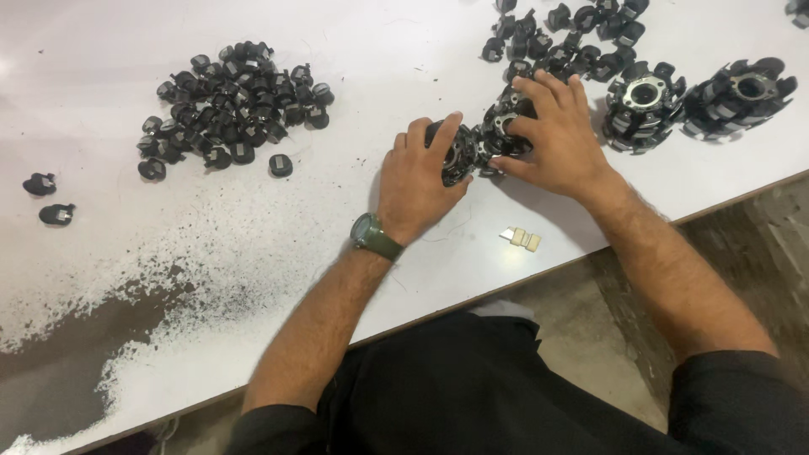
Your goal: The person sits at a workbench and assembles small black plastic rotor-like components, fitting small inserts into housings one at a time using a small handheld tool. Finished assemblies are set aside on the bench in a growing row while loose parts are drawn from piles on the table.
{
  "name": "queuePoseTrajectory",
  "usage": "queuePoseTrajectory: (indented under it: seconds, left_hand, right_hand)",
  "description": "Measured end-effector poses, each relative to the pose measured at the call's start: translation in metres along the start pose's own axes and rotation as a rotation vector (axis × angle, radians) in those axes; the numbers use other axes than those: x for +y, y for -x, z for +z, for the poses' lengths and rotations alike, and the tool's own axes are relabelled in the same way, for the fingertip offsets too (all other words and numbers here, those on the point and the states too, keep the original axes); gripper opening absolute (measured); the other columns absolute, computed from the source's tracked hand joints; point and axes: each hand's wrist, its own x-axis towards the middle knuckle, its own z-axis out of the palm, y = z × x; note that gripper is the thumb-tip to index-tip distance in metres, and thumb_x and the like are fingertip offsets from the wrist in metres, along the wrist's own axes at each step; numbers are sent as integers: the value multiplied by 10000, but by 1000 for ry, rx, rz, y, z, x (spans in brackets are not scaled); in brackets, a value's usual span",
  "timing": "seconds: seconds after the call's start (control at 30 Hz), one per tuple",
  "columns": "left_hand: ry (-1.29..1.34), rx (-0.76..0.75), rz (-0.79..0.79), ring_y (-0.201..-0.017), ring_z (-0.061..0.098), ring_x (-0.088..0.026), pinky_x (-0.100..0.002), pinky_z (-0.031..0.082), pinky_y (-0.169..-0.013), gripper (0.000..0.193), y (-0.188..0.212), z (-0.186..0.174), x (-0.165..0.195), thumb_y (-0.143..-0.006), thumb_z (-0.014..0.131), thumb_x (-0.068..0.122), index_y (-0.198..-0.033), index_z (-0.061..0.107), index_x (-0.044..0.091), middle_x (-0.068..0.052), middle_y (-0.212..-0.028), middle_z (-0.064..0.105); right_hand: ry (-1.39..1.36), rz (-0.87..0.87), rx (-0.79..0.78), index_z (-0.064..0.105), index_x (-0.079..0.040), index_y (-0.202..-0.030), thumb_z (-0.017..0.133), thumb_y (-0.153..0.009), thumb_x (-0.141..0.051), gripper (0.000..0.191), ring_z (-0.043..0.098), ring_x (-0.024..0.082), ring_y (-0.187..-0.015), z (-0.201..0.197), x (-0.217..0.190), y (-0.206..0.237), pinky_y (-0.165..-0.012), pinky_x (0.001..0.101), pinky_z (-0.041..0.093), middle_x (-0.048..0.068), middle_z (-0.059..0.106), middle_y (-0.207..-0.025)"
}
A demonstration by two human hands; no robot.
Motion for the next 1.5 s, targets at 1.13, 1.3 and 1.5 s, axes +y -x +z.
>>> queuePoseTrajectory:
  seconds: [1.13,1.3,1.5]
  left_hand:
    - [28,-137,7,-1190,574,-392,-488,559,-915,926,-4,24,22,-767,883,386,-1525,398,167,-223,-1392,453]
    - [136,-275,160,-1237,542,-405,-500,553,-935,985,-65,91,58,-772,890,500,-1552,357,222,-266,-1481,365]
    - [156,-271,289,-1218,567,-392,-476,585,-934,978,-154,175,129,-797,833,497,-1574,301,232,-281,-1626,213]
  right_hand:
    - [203,164,127,734,-35,-1028,923,-696,-281,454,503,338,-1340,-19,24,61,-1219,633,236,174,554,-1441]
    - [223,351,120,733,-65,-1092,931,-751,-301,460,488,338,-1405,-28,62,140,-1244,685,212,139,550,-1484]
    - [311,445,186,677,-47,-1044,936,-869,-355,439,506,308,-1401,-36,152,163,-1222,608,255,125,551,-1498]
